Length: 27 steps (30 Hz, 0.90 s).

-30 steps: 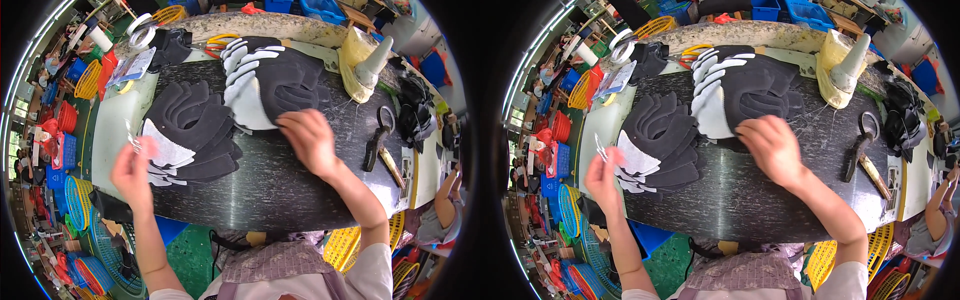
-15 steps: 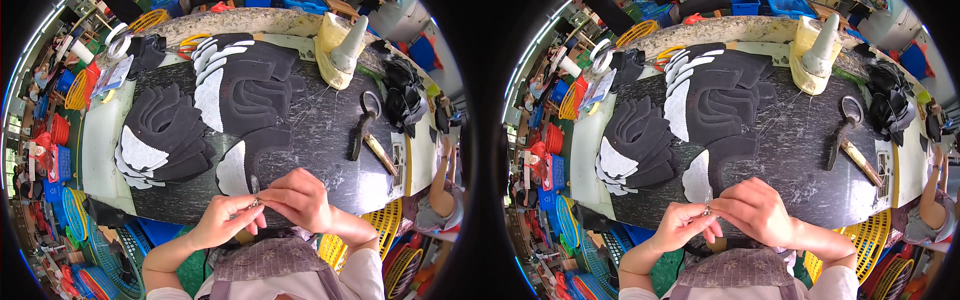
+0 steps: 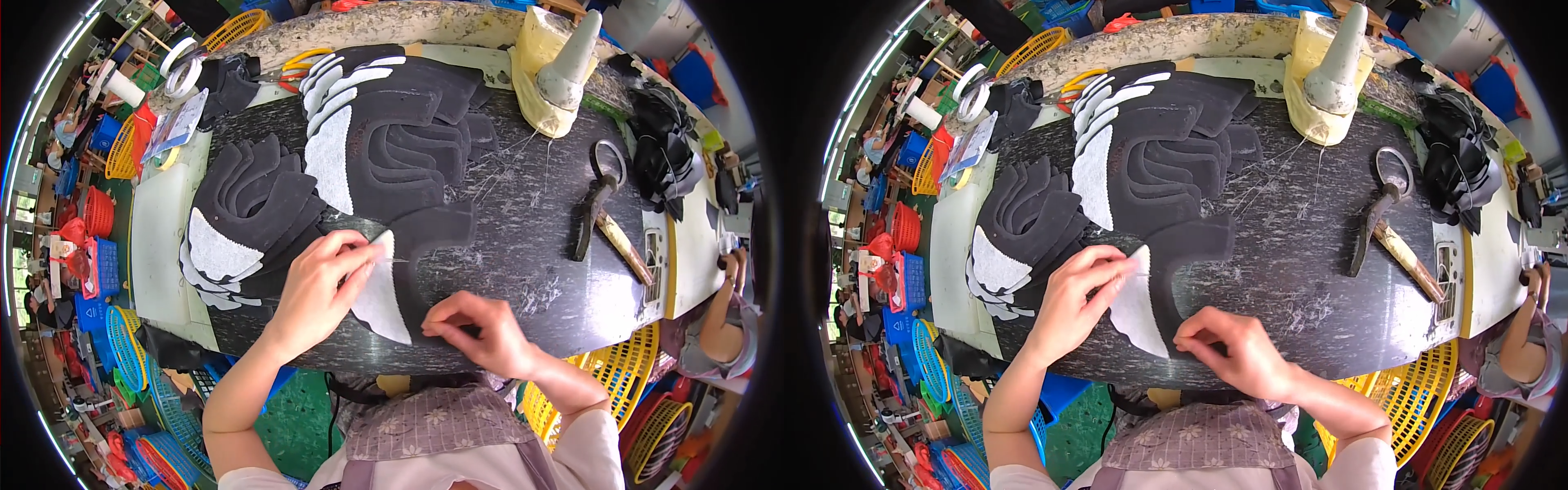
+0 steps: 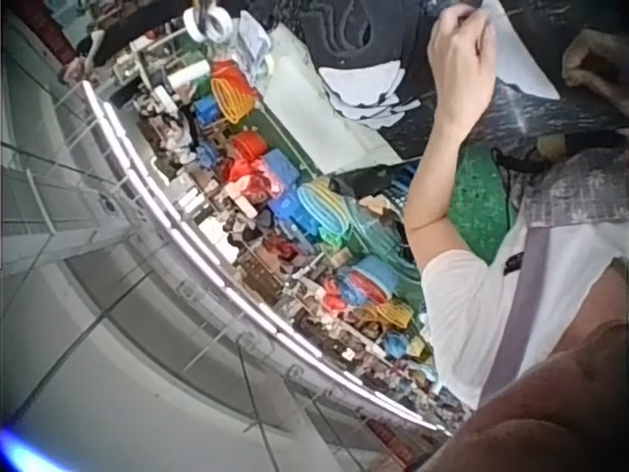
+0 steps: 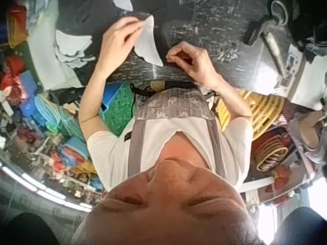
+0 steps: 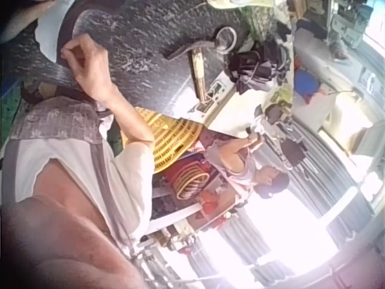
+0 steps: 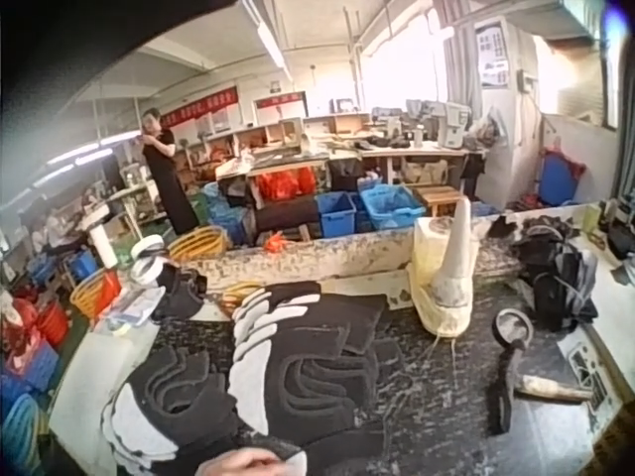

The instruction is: The recorder is preparing black shoe upper components by peeling and applying small white adhesive stickers to specific areas of the parts.

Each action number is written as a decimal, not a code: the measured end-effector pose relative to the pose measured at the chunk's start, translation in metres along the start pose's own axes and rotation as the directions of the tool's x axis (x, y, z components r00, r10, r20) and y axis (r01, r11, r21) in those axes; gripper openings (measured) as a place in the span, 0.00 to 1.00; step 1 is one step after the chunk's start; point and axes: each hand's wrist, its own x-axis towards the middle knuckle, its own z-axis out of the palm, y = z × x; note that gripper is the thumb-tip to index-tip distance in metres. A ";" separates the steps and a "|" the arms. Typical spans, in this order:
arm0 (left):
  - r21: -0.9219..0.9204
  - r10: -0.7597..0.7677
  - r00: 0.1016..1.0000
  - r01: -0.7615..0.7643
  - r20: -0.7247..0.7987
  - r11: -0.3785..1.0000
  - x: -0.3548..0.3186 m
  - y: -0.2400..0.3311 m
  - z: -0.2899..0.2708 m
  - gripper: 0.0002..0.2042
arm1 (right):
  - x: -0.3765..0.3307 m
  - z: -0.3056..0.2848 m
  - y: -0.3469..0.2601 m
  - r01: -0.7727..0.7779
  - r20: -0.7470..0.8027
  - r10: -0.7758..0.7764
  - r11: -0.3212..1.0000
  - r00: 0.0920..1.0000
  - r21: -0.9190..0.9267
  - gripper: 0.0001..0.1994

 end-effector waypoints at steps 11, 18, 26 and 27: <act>-0.676 -0.178 0.947 0.315 0.267 0.667 -0.015 0.011 0.018 0.10 | -0.005 -0.006 0.003 0.049 -0.062 -0.054 0.996 0.997 -0.077 0.05; -0.862 -0.209 0.976 0.153 0.056 0.483 -0.045 0.015 0.047 0.11 | -0.009 -0.018 -0.002 -0.002 -0.161 0.044 0.967 0.986 0.254 0.05; -0.832 -0.099 0.995 0.040 -0.019 0.554 -0.055 0.011 0.051 0.10 | 0.001 -0.009 -0.004 0.108 -0.209 -0.071 0.979 0.975 0.171 0.07; -0.832 -0.100 0.995 0.038 -0.022 0.554 -0.055 0.012 0.050 0.10 | 0.001 -0.009 -0.002 0.109 -0.206 -0.073 0.979 0.976 0.170 0.07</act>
